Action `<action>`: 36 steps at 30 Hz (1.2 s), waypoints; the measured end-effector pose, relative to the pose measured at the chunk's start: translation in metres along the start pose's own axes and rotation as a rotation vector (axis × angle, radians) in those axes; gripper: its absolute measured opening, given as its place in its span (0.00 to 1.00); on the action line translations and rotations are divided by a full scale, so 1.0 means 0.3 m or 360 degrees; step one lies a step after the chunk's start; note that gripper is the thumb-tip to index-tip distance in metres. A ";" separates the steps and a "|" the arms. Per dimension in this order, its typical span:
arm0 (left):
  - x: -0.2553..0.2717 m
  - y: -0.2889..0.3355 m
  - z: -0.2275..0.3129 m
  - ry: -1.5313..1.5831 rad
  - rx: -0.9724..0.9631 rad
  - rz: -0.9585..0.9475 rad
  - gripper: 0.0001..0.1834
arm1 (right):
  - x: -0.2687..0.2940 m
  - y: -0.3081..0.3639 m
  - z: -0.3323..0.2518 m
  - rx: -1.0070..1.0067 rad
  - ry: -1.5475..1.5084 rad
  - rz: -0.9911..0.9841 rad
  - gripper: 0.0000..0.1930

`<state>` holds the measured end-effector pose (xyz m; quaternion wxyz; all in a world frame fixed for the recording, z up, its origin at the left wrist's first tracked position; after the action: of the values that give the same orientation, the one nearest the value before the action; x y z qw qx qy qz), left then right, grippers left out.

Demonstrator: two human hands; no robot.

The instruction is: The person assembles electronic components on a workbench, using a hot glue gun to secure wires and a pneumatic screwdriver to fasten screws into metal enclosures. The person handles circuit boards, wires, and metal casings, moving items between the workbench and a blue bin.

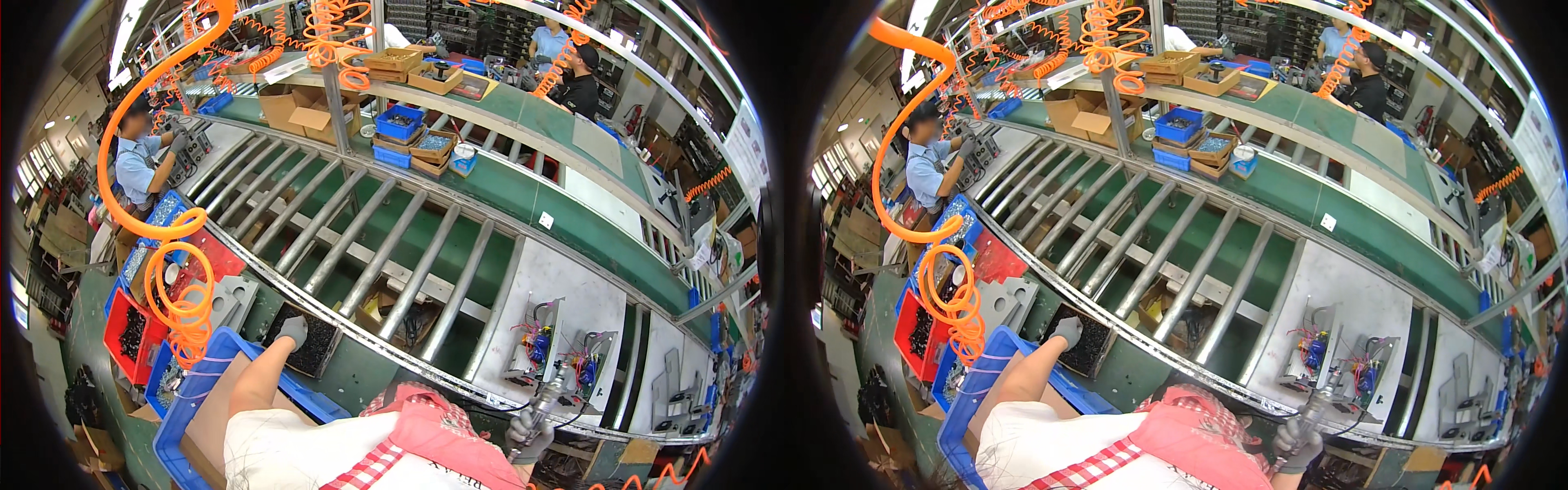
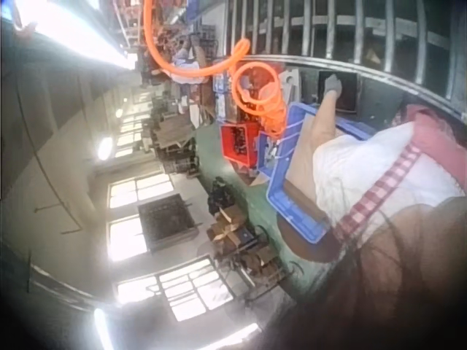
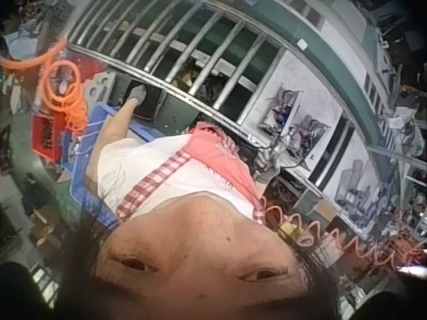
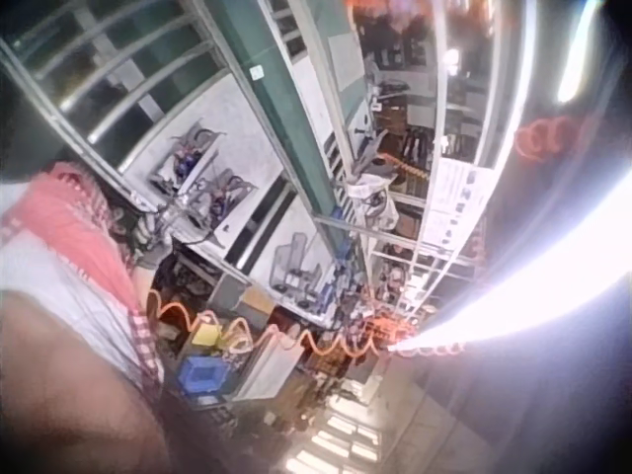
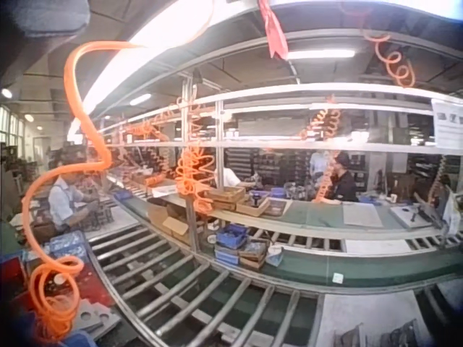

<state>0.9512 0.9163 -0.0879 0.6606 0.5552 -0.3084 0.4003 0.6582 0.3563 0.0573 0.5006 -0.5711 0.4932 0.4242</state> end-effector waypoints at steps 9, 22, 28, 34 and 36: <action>0.134 0.087 -0.060 0.3100 -0.0066 -0.0602 0.10 | 0.073 0.020 0.029 -0.0136 0.0329 0.0153 0.33; 0.452 0.209 0.394 0.3857 -0.1891 -0.1257 0.10 | -0.025 -0.010 0.051 -0.0140 0.0665 0.0263 0.34; 0.476 0.181 0.756 0.3601 -0.1707 -0.1890 0.08 | -0.091 -0.024 0.068 -0.0188 0.0875 0.0271 0.29; 0.384 0.149 1.069 0.3195 -0.1378 -0.2029 0.12 | -0.093 0.009 0.077 -0.0253 0.1066 0.0384 0.29; 0.361 0.127 1.161 0.3072 -0.1400 -0.2237 0.12 | -0.130 0.001 0.083 -0.0259 0.1143 0.0417 0.33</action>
<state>0.9841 0.5974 0.0903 0.8126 -0.1824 0.5492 0.0696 0.6521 0.3864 0.0919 0.1908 -0.6532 0.6706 0.2954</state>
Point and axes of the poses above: each hand's wrist, its own y-axis away from the middle knuckle, its own x-axis out of the back of the hand, z = x × y, the point moved 1 cm from there along -y, towards the middle knuckle, and after that the axes turned 14 degrees about -z, right-handed, at the moved point
